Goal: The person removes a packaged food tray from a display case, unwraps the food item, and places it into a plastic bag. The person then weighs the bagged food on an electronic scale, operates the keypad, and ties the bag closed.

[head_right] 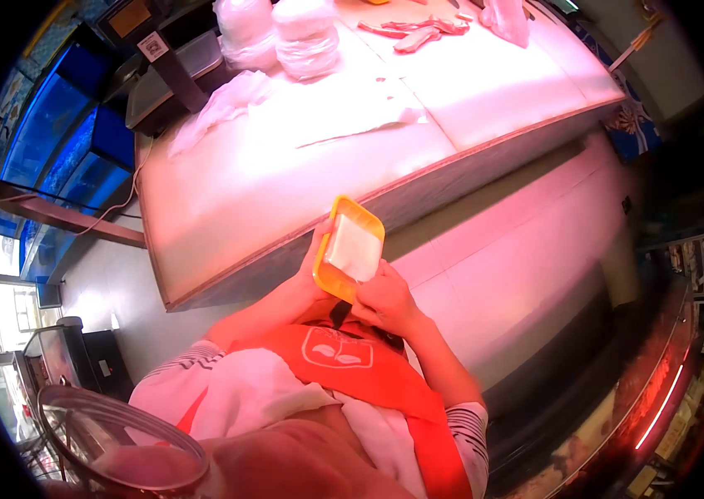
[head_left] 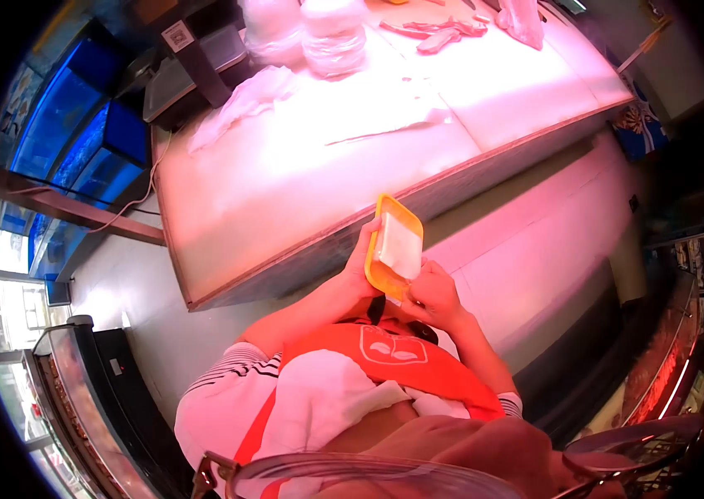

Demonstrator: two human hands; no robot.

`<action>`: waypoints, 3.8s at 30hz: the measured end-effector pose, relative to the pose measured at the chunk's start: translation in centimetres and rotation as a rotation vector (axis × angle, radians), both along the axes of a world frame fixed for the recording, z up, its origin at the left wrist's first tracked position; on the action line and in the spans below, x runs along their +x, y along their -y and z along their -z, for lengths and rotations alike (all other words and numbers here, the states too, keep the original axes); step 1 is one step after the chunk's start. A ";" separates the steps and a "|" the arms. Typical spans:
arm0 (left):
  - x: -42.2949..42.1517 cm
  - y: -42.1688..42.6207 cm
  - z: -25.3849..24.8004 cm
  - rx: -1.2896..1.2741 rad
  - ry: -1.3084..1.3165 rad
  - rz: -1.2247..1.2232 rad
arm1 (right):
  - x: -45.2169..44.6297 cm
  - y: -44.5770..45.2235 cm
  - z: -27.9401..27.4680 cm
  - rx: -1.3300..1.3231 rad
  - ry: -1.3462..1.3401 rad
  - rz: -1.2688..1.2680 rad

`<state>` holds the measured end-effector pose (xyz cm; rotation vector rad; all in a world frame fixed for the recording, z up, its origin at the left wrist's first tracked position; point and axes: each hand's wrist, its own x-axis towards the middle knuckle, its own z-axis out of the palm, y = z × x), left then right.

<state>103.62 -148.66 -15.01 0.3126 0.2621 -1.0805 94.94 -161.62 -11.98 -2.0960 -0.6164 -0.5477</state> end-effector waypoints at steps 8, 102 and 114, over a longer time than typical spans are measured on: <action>9.5 4.7 0.8 -0.064 0.072 0.077 | 8.3 4.1 0.3 0.032 0.001 0.136; 8.7 1.3 4.1 0.168 0.297 -1.088 | 21.6 7.1 5.8 0.476 -1.186 -0.887; 4.8 1.1 4.8 0.282 0.195 -0.902 | 21.0 7.8 4.8 0.622 -1.353 -0.975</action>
